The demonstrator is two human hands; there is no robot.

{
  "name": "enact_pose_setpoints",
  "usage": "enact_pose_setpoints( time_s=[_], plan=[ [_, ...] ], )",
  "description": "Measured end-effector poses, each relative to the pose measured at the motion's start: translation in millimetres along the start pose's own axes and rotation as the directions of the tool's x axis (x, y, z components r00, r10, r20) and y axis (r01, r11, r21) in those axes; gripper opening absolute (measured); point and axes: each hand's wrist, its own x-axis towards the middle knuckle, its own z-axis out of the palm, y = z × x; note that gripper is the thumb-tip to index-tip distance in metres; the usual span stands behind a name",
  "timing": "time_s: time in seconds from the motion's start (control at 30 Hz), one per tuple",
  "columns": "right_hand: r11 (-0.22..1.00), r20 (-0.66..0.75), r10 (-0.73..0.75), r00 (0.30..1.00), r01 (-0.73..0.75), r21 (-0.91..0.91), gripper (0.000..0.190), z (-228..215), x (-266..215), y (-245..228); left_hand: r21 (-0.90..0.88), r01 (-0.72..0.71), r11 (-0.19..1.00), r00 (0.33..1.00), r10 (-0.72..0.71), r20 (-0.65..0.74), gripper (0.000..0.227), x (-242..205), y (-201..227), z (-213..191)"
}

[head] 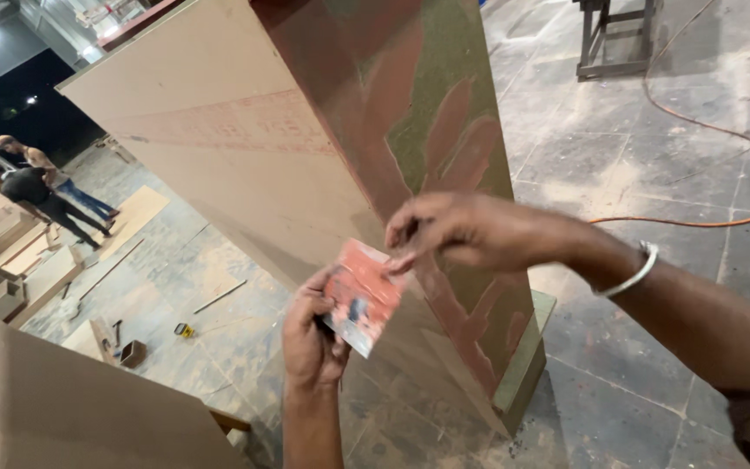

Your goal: The person applies reddish-brown wood filler to the edges and corners of a wooden cabinet using a small putty knife. They repeatedly scoop filler from a tray and smooth it along the seams and edges of the cabinet.

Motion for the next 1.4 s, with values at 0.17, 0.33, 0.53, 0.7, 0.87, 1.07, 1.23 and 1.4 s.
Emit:
enact_pose_setpoints(
  time_s=[0.17, 0.33, 0.53, 0.7, 0.87, 1.07, 1.23, 1.4],
  plan=[
    [0.923, -0.413, 0.050, 0.909, 0.117, 0.368, 0.045, -16, 56, 23, -0.250, -0.155, 0.956, 0.982, 0.176, 0.065, 0.060, -4, 25, 8],
    [0.692, -0.639, 0.177, 0.748, 0.368, 0.621, 0.079, -5, 158, 15, -0.164, -0.171, 0.971, 0.978, 0.148, -0.146, 0.065, -19, 47, 17],
    [0.828, -0.621, 0.280, 0.732, 0.144, 0.542, 0.101, 26, 216, -35, -0.171, -0.272, 0.947, 0.961, 0.257, -0.101, 0.057, -44, 62, -41],
    [0.816, -0.695, 0.126, 0.708, 0.324, 0.478, 0.093, 13, 165, -2, -0.123, -0.245, 0.962, 0.967, 0.234, -0.100, 0.057, -57, 56, -73],
    [0.739, -0.601, 0.307, 0.738, 0.212, 0.639, 0.082, -21, 179, 0, -0.135, -0.235, 0.963, 0.972, 0.235, -0.011, 0.056, -63, 55, -78],
    [0.939, -0.348, 0.020, 0.937, 0.101, 0.327, 0.082, 18, 153, -32, -0.165, -0.186, 0.969, 0.981, 0.194, 0.031, 0.057, -60, 56, -71],
    [0.983, 0.302, -0.136, 0.943, 0.091, 0.158, 0.072, 43, 68, -12, -0.071, -0.144, 0.987, 0.989, 0.143, -0.024, 0.061, -56, 28, -50],
    [0.989, 0.180, -0.133, 0.975, 0.141, -0.033, 0.069, 23, 5, 3, -0.016, -0.103, 0.995, 0.987, 0.101, -0.127, 0.063, -43, -1, -36]
  ],
)
